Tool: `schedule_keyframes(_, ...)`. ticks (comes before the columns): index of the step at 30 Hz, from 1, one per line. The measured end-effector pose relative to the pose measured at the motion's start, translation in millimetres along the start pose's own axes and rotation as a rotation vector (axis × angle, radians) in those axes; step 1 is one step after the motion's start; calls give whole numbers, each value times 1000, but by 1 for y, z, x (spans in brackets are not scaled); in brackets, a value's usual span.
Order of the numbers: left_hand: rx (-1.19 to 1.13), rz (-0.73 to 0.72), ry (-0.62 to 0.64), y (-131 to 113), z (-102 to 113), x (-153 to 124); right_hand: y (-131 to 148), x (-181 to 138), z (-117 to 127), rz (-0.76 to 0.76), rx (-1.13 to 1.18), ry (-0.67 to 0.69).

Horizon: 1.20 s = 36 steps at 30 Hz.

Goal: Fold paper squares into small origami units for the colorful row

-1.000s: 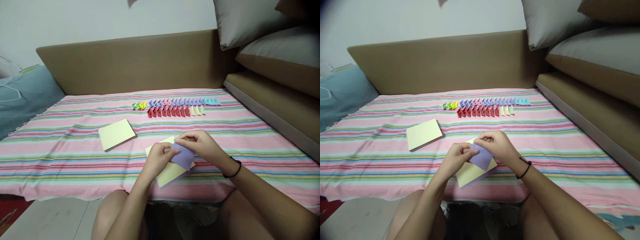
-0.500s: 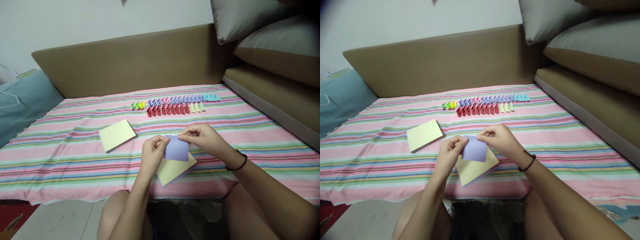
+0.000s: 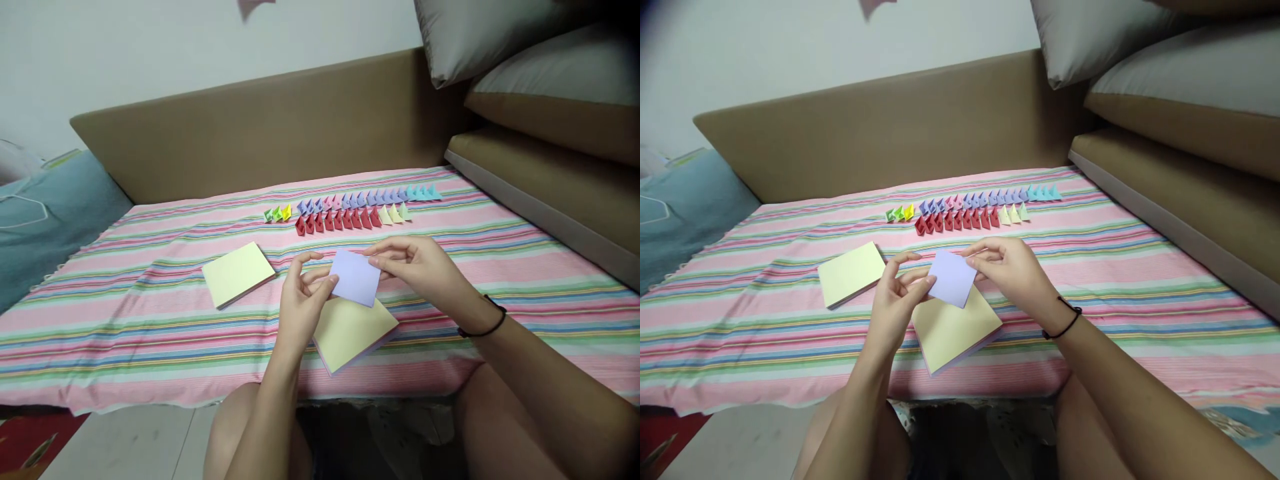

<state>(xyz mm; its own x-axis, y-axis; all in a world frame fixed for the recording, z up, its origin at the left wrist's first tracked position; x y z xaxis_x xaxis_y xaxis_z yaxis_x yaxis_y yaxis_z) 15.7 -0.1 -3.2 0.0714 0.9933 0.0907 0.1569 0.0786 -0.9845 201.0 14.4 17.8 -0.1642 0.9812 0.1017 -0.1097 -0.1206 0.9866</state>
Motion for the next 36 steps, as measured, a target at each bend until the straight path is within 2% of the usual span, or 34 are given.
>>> schedule_keyframes(3, 105, -33, -29, -2, 3, 0, 5, -2, 4, 35, -13, 66)
schedule_keyframes(6, 135, -14, -63, -2, 5, 0, 11, -6, 6, -33, -9, 222)
schedule_keyframes(8, 113, -8, -59, -3, 7, 0, 13, -9, 8, -57, -10, 261)
schedule_keyframes(11, 55, -1, -8, -6, 8, -2, 15, -10, 10, -47, -60, 231)
schedule_keyframes(17, -78, -3, 171, -11, 11, -5, 14, -11, 13, -34, -51, 222)
schedule_keyframes(23, -31, -86, 102, -13, 9, -4, 16, -13, 14, -24, -52, 252)
schedule_keyframes(28, 51, -153, 42, -16, 7, -6, 18, -12, 12, 58, -129, 239)
schedule_keyframes(34, 188, -289, 65, -14, 4, -6, 20, -10, 4, 156, -185, 143)
schedule_keyframes(36, 209, -301, 68, -13, 1, -7, 20, -11, 2, 174, -199, 152)
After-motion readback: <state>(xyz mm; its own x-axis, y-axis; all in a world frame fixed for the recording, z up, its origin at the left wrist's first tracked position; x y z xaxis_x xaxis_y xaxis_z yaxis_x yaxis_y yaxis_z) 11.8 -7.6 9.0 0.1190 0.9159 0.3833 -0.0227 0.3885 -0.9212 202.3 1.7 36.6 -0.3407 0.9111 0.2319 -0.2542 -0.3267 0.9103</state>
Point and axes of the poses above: each hand's wrist, its own x-axis towards the middle knuckle, its own z-axis out of the back of the hand, y = z × x, the point moved 1 cm from there along x, towards the middle knuckle, and after that the axes turned 1 degree about -x, right-handed, at the moved point
